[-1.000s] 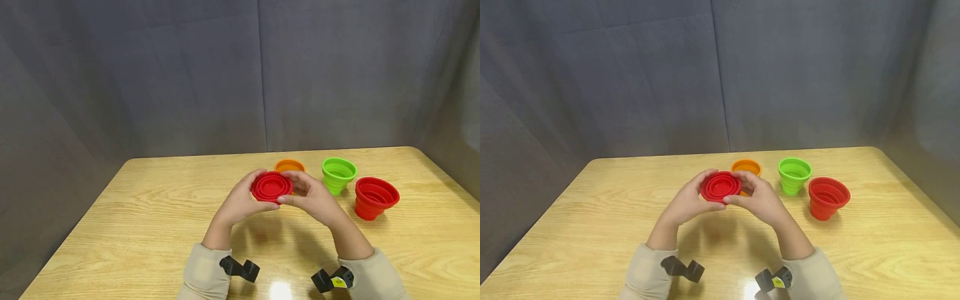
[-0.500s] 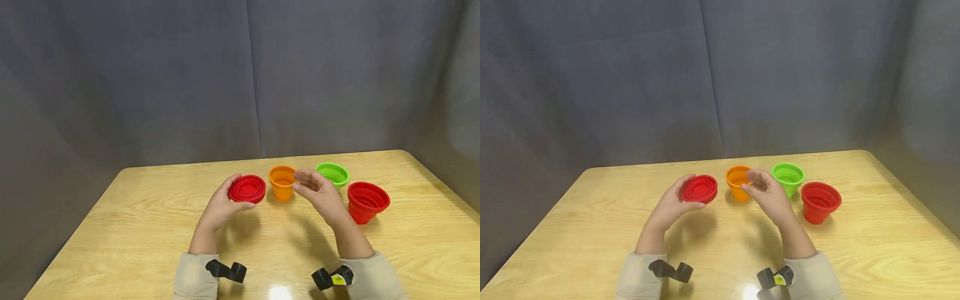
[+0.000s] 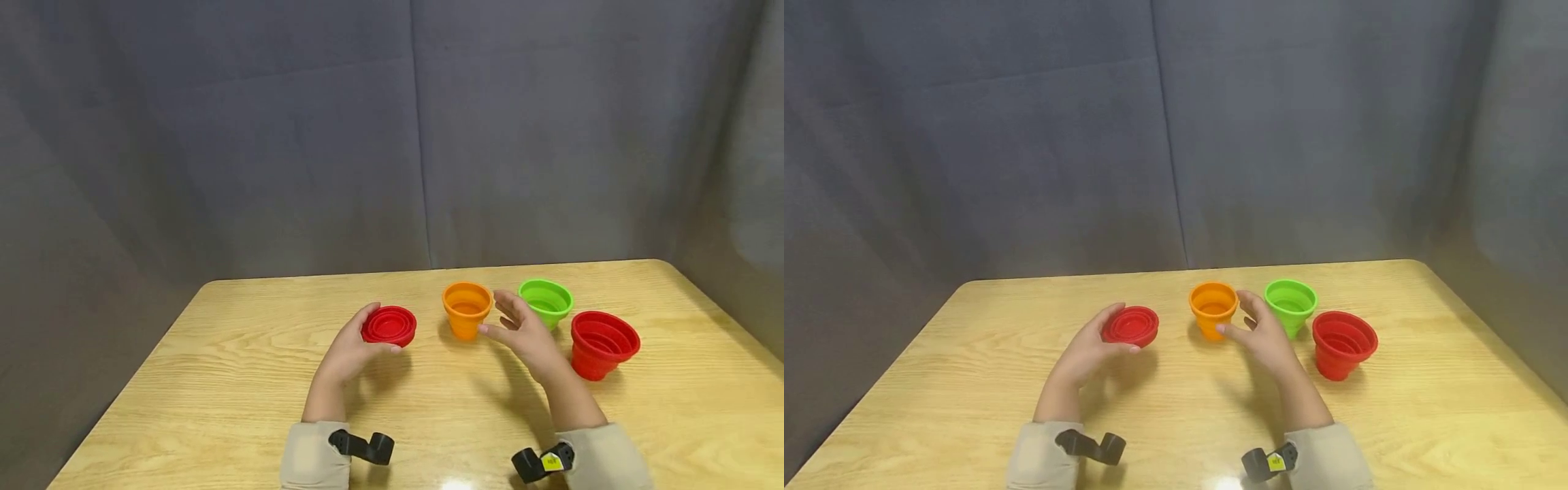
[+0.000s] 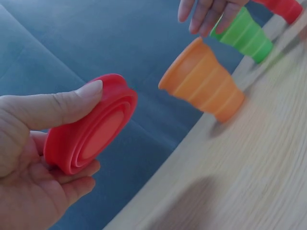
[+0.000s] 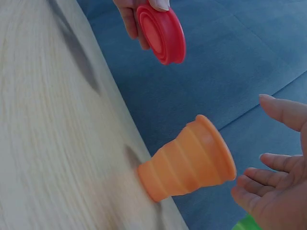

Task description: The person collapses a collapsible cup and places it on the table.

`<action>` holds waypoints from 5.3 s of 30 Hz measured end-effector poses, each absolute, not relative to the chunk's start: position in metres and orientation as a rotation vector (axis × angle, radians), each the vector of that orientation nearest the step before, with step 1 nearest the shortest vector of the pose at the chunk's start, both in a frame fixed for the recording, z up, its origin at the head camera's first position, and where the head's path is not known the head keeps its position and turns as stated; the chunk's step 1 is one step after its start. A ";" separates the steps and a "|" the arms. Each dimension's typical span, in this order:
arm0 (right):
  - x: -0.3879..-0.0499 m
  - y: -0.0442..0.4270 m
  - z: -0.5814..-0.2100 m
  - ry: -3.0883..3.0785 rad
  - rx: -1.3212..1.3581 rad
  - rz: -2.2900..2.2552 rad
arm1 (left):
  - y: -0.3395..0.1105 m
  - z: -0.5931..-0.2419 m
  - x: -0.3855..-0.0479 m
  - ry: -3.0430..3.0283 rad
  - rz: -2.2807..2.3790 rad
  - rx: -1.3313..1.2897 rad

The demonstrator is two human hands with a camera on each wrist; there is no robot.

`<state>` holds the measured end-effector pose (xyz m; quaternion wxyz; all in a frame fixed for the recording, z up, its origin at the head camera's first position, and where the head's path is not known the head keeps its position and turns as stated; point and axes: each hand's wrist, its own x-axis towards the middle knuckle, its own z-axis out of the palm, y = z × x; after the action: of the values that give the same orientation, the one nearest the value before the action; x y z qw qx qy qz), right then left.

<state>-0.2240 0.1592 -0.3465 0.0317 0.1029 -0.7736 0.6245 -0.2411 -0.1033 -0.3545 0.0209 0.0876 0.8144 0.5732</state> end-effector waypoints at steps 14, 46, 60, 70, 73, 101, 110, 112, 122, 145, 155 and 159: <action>-0.243 0.152 -0.366 -2.456 0.332 1.887 | -0.116 -0.378 -0.245 2.634 1.444 0.335; -0.266 0.147 -0.360 -2.478 0.048 1.846 | -0.115 -0.385 -0.269 2.588 1.358 0.198; -0.248 0.143 -0.340 -2.563 0.255 1.854 | -0.090 -0.344 -0.255 2.678 1.364 0.568; -0.230 0.137 -0.326 -2.594 0.375 1.861 | -0.072 -0.325 -0.238 2.730 1.300 0.887; -0.225 0.138 -0.322 -2.594 0.412 1.886 | -0.068 -0.324 -0.235 2.750 1.281 0.993; -0.215 0.157 -0.324 -2.659 0.993 1.508 | -0.071 -0.341 -0.234 2.413 1.540 1.007; -0.212 0.158 -0.334 -2.547 1.249 1.703 | -0.073 -0.350 -0.231 2.091 1.645 1.008; -0.212 0.157 -0.338 -2.506 1.274 1.759 | -0.075 -0.351 -0.231 2.020 1.664 1.051; -0.215 0.150 -0.340 -2.436 1.142 1.897 | -0.068 -0.349 -0.230 2.183 1.688 0.966; -0.225 0.144 -0.343 -2.134 1.292 2.228 | -0.056 -0.326 -0.221 2.443 1.837 0.839; -0.223 0.137 -0.334 -2.239 1.024 2.109 | -0.068 -0.347 -0.245 1.868 1.939 1.120; -0.224 0.139 -0.332 -2.229 1.031 2.111 | -0.067 -0.348 -0.247 1.813 1.950 1.156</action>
<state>-0.2236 0.1394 -0.3318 -0.0484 0.3179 -0.6876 0.6510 -0.2475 -0.0674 -0.3478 0.1190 0.3954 0.6202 0.6670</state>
